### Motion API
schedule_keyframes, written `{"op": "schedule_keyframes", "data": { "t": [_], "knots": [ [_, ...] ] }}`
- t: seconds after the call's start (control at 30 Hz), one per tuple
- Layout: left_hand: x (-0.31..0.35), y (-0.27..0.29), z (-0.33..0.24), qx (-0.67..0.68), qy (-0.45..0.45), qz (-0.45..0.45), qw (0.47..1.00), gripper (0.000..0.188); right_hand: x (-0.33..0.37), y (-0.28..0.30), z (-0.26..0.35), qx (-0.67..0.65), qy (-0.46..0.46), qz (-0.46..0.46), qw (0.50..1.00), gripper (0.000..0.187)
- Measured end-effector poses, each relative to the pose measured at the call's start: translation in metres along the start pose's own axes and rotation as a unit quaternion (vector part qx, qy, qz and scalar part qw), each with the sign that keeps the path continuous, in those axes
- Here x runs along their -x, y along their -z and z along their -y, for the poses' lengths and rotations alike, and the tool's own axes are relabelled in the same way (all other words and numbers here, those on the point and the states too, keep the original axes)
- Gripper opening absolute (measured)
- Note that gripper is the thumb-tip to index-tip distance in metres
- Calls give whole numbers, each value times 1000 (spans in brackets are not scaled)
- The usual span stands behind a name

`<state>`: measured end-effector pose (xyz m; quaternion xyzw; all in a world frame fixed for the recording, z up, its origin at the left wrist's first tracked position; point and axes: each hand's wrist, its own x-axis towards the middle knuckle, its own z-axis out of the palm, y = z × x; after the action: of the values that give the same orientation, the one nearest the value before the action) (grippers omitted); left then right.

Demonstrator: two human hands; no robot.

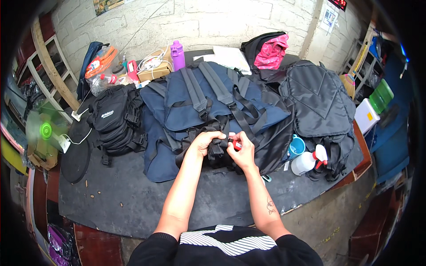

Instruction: The person is sealing the ends of backpack straps using a lighter to prevent fraying.

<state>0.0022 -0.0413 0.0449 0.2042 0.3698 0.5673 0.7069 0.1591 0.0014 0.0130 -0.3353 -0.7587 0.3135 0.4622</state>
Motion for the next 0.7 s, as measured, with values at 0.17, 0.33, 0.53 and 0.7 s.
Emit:
{"op": "schedule_keyframes", "data": {
  "t": [0.17, 0.33, 0.53, 0.7],
  "knots": [
    [-10, 7, 5, 5, 9, 38, 999, 27, 2, -4, -6, -38, -8, -26, 999, 26],
    [-7, 4, 18, -79, -1, -83, 993, 24, 4, 7, 20, -12, 10, -46, 999, 37],
    [-6, 6, 22, -23, -38, -4, 999, 29, -3, 10, 9, 10, -65, -34, 997, 26],
    [-9, -7, 30, -56, -89, -83, 991, 29, 0, 2, 10, -438, -254, -124, 853, 8]
  ]
}}
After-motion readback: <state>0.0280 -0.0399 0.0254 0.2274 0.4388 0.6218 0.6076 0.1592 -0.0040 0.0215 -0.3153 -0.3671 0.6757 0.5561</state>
